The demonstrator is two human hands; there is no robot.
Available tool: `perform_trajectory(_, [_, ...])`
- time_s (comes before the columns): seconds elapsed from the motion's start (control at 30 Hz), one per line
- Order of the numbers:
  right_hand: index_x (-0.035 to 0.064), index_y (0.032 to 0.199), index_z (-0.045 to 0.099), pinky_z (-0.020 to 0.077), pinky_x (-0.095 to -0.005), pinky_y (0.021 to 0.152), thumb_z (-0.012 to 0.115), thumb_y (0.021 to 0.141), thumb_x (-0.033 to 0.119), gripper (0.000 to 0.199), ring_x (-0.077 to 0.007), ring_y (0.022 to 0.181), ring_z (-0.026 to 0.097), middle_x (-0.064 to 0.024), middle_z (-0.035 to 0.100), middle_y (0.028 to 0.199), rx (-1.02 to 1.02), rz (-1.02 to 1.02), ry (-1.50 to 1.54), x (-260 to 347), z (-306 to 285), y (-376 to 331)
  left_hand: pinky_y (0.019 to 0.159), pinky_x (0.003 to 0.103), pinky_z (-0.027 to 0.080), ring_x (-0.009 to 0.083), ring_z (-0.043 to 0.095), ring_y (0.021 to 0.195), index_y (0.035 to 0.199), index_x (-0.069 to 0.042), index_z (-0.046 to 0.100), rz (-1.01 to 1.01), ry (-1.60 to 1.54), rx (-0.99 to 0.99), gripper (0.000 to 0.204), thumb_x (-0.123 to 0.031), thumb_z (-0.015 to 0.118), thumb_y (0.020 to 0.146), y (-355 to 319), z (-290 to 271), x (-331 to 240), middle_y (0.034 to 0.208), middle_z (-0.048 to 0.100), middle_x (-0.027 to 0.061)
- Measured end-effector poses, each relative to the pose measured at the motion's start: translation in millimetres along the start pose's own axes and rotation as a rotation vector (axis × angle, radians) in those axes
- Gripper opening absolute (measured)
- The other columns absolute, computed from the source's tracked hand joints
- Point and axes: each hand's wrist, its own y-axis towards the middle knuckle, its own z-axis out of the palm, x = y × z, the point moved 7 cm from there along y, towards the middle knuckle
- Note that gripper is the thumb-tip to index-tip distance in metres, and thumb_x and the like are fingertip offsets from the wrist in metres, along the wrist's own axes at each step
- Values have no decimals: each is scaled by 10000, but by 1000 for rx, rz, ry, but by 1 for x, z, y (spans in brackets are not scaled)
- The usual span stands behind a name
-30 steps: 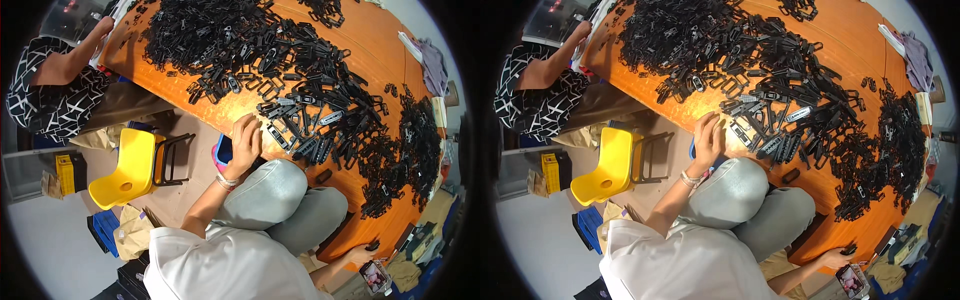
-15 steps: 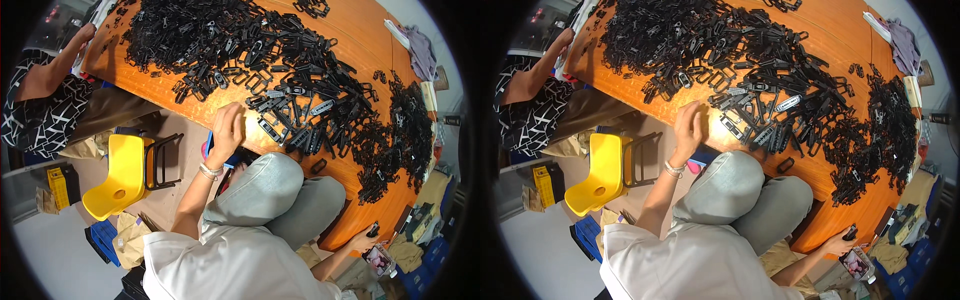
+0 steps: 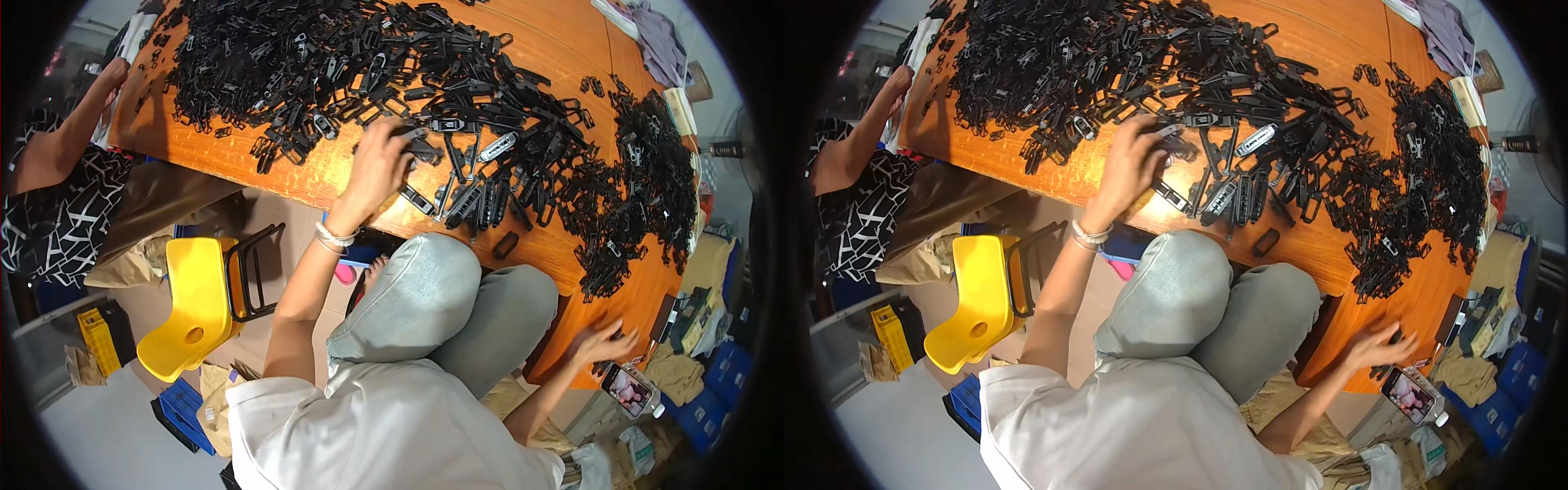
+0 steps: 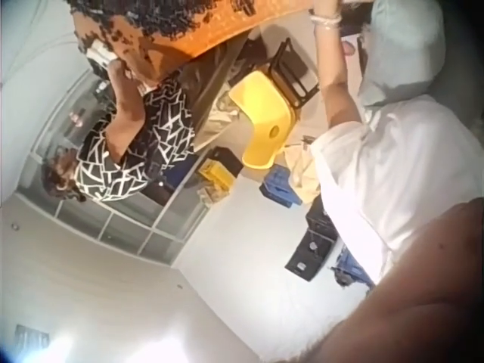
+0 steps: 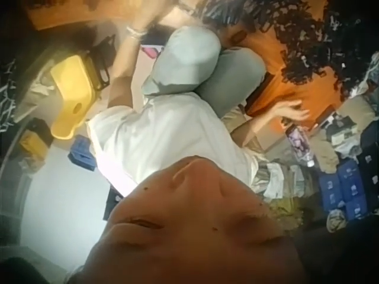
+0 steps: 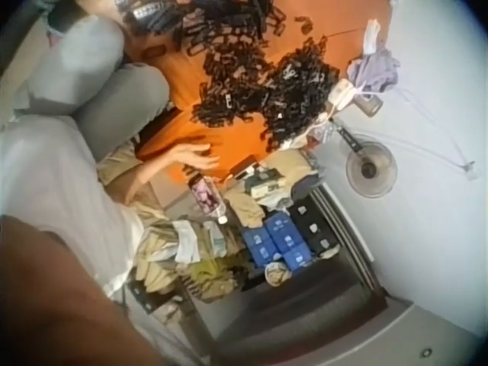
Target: Sorting and inspecting a large quantity of small black plastic components on a table.
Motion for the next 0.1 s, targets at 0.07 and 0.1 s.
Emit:
perform_trajectory(0.07, [-2,1240,464,294,-475,1006,523,887,351,503,-347,1214,365,-202,368,1332,85,-94,111,34,17,4,895,394,404,330,487,1037,901,19,548,-130,-191,-85,241,-32,675,703,-4,-7,8,1079,514,177])
perform_trajectory(0.1, [20,1260,452,267,-466,1034,549,874,349,517,-344,1241,335,-187,350,1352,183,-187,246,51,28,6,895,394,404,330,487,1037,901,19,548,-128,-197,-79,241,-32,675,703,-4,-5,6,1079,514,177])
